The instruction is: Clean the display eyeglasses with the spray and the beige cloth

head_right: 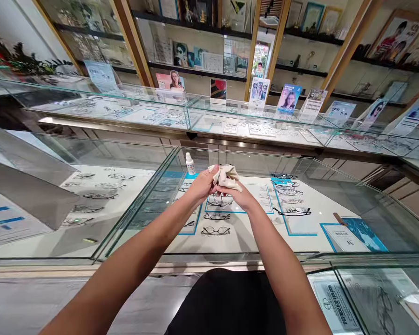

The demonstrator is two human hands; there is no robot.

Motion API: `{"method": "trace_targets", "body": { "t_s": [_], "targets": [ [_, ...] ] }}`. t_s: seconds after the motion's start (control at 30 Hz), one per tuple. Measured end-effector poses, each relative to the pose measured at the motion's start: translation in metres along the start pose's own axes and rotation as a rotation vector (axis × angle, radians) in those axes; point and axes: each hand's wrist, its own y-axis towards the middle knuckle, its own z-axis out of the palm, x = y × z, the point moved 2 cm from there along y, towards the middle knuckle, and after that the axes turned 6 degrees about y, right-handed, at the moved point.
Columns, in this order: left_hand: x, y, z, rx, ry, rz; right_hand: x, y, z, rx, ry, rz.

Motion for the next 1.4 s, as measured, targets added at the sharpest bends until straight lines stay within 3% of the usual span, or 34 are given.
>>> {"method": "trace_targets", "body": {
  "t_s": [0.17, 0.33, 0.7, 0.97, 1.2, 1.4],
  "targets": [
    [-0.002, 0.004, -0.002, 0.095, -0.101, 0.067, 0.002, 0.0, -0.005, -0.111, 0.093, 0.038],
    [-0.006, 0.006, -0.003, 0.106, -0.231, 0.118, 0.013, -0.001, -0.006, -0.172, 0.206, 0.062],
    [-0.009, 0.0, -0.005, 0.196, -0.119, 0.096, 0.013, 0.0, -0.002, -0.184, 0.257, 0.052],
    [-0.008, 0.0, -0.005, 0.156, -0.083, 0.106, 0.012, -0.001, 0.0, -0.198, 0.33, 0.046],
    [-0.012, -0.003, -0.006, 0.219, -0.081, 0.137, 0.014, -0.001, -0.003, -0.231, 0.338, 0.026],
    [-0.011, -0.003, -0.008, 0.251, 0.0, 0.15, 0.014, -0.001, -0.003, -0.324, 0.384, 0.022]
  ]
}}
